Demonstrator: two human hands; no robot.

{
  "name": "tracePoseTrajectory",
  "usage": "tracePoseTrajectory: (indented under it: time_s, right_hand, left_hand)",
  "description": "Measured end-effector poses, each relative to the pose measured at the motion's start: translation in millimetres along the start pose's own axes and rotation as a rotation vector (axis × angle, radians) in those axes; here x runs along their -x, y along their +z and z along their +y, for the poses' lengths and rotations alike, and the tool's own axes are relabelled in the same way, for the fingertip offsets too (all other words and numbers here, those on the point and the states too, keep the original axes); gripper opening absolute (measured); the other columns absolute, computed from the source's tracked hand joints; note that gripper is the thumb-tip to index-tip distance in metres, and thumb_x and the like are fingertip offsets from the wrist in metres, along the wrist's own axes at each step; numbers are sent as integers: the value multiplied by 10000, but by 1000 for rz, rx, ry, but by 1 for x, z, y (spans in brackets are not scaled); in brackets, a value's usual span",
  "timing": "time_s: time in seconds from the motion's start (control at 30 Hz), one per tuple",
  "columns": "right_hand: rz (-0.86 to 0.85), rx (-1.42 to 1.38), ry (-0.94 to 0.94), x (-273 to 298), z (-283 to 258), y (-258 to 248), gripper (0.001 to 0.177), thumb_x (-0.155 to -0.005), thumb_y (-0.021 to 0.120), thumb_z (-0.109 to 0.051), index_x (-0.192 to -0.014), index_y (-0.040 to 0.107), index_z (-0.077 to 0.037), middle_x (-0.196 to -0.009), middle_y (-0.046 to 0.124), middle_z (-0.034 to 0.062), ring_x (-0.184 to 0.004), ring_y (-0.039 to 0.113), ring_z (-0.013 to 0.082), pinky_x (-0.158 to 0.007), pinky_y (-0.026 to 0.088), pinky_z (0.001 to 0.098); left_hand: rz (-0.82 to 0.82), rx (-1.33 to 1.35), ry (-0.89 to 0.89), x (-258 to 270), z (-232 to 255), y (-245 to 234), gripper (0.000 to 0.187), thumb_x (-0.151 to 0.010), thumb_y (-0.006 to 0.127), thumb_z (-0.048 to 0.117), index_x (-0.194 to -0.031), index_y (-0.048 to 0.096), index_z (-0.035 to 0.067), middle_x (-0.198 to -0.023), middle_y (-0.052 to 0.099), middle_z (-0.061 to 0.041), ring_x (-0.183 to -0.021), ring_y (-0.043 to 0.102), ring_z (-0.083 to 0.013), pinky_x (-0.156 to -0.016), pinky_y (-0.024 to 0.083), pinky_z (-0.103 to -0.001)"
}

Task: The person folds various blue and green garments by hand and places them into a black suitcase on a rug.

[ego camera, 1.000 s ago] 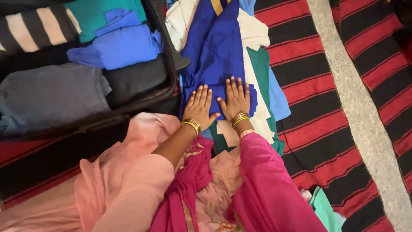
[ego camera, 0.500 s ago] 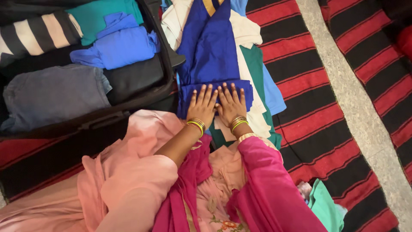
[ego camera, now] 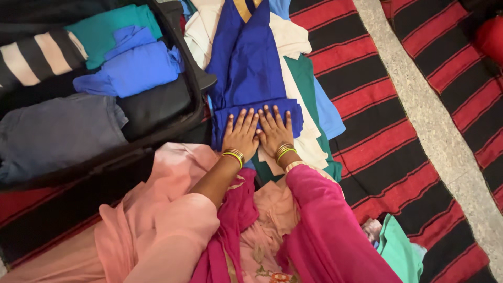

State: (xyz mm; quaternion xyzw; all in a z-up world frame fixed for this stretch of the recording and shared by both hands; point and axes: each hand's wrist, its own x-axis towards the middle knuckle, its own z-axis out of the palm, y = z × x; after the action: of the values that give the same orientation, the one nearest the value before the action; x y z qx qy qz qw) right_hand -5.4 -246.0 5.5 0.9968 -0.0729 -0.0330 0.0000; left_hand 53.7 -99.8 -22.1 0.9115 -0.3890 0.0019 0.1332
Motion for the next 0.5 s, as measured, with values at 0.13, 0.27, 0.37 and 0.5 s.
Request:
tracePoseTrajectory:
  time_s: [0.13, 0.27, 0.37, 0.5]
  right_hand:
    - [7, -30, -11, -2, 0, 4, 674, -994, 427, -425, -1596, 317, -143, -1671, 271, 71, -1557, 168, 314, -1225, 29, 614]
    - [5, -35, -21, -3, 3, 4, 684, -983, 437, -415, -1593, 324, -127, -1671, 276, 79, -1555, 175, 325, -1222, 33, 615]
    - [2, -28, -30, -2, 2, 7, 691, -976, 444, -413, -1589, 329, -115, -1664, 280, 93, -1551, 178, 335, -1214, 32, 622]
    - [29, -29, -24, -2, 1, 13, 697, -968, 446, -422, -1577, 345, -98, -1655, 290, 111, -1547, 184, 343, -1214, 27, 622]
  left_hand:
    - [13, 3, 11, 2, -3, 6, 688, -963, 472, 386, -1593, 344, 140, -1675, 289, -37, -1557, 202, -229, -1254, 58, -546]
    - [1, 9, 16, 0, -3, 10, 696, -956, 477, 385, -1589, 349, 126, -1674, 284, -39, -1556, 199, -231, -1252, 52, -552]
    - [33, 60, 25, 1, -5, 12, 686, -936, 486, 372, -1566, 383, 122, -1659, 320, -49, -1542, 234, -241, -1242, 74, -555]
    - [121, 90, 50, 6, -7, 13, 643, -965, 492, 353, -1555, 438, 103, -1638, 385, -66, -1534, 301, -245, -1254, 119, -561]
